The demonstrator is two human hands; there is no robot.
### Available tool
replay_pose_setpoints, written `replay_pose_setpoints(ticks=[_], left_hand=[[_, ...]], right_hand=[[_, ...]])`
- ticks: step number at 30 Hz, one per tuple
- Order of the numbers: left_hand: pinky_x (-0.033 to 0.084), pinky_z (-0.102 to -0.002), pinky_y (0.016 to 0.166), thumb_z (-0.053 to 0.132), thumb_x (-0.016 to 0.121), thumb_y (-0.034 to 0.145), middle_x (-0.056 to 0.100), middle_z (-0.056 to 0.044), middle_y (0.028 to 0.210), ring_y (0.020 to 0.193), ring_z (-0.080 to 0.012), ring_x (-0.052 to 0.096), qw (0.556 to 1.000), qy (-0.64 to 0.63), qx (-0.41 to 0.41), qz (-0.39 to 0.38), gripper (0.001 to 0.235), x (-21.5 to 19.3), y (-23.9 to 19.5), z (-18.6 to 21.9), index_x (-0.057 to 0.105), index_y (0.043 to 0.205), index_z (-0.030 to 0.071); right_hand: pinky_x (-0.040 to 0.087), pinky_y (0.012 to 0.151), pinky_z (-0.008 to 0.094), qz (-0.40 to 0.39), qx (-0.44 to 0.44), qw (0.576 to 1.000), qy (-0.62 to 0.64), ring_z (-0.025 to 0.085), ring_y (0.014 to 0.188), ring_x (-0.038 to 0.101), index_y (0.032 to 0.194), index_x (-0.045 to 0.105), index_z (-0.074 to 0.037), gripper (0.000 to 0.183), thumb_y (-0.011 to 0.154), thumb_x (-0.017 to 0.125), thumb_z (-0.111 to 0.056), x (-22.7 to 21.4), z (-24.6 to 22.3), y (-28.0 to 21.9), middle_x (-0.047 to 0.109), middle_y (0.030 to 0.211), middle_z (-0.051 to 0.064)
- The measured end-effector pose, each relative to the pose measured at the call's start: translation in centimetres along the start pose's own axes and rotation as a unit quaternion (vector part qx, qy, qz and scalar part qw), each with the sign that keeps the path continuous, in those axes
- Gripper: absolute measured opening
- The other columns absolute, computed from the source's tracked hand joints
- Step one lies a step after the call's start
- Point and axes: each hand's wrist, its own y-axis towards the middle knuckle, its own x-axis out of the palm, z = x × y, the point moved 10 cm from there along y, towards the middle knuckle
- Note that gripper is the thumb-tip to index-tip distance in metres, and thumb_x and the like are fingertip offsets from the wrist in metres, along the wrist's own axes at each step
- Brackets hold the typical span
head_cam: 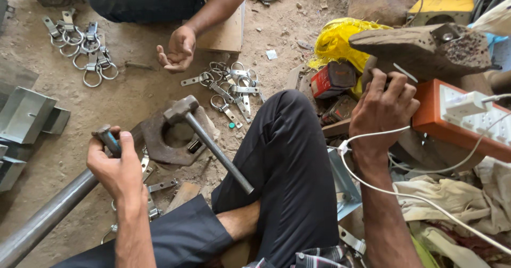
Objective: The person sits on the ground and uses a hammer against a metal block to shape small metal components. They handle metal rods and various small clips throughout the process.
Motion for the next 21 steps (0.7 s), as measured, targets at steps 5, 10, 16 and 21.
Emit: replay_pose_setpoints(ticks=[5, 10, 16, 21], left_hand=[[0.053, -0.031, 0.091, 0.003, 0.068, 0.098, 0.068, -0.007, 0.108, 0.099, -0.0164, 0.066, 1.0, -0.03, -0.005, 0.003, 0.017, -0.4, 0.4, -0.3, 0.065, 0.113, -0.004], [0.054, -0.031, 0.092, 0.004, 0.068, 0.099, 0.067, -0.007, 0.109, 0.1, -0.0166, 0.066, 0.999, -0.043, 0.008, 0.02, 0.018, -1.1, 0.9, -0.2, 0.064, 0.114, -0.004], [0.055, -0.032, 0.086, 0.007, 0.069, 0.097, 0.067, -0.008, 0.105, 0.095, -0.0167, 0.065, 0.997, -0.062, -0.018, 0.045, 0.017, -1.5, 1.2, -0.5, 0.066, 0.111, -0.003], [0.056, -0.032, 0.084, 0.008, 0.068, 0.095, 0.069, -0.008, 0.104, 0.094, -0.0167, 0.068, 0.997, -0.051, -0.02, 0.046, 0.019, -1.1, 1.1, 0.2, 0.066, 0.109, -0.004]], right_hand=[[0.048, 0.089, 0.044, 0.048, 0.016, 0.998, 0.035, 0.031, 0.111, 0.057, 0.124, 0.066, -0.01, 0.014, 0.114, 0.056, -0.012, -0.8, 0.6, 0.0, 0.061, 0.115, 0.011], [0.049, 0.063, 0.048, 0.099, 0.079, 0.989, 0.078, 0.034, 0.08, 0.066, 0.117, 0.068, -0.009, 0.017, 0.119, 0.052, -0.016, -1.8, 3.5, 0.9, 0.068, 0.093, 0.011], [0.047, 0.057, 0.035, 0.065, 0.068, 0.928, 0.36, 0.016, 0.065, 0.064, 0.112, 0.061, -0.005, 0.015, 0.119, 0.049, -0.01, -3.5, 3.2, 4.3, 0.062, 0.077, 0.005], [0.03, 0.047, 0.021, -0.135, 0.076, 0.684, 0.713, 0.002, 0.057, 0.043, 0.125, 0.063, -0.012, 0.013, 0.119, 0.055, -0.019, -0.4, -7.7, 6.9, 0.046, 0.071, -0.007]])
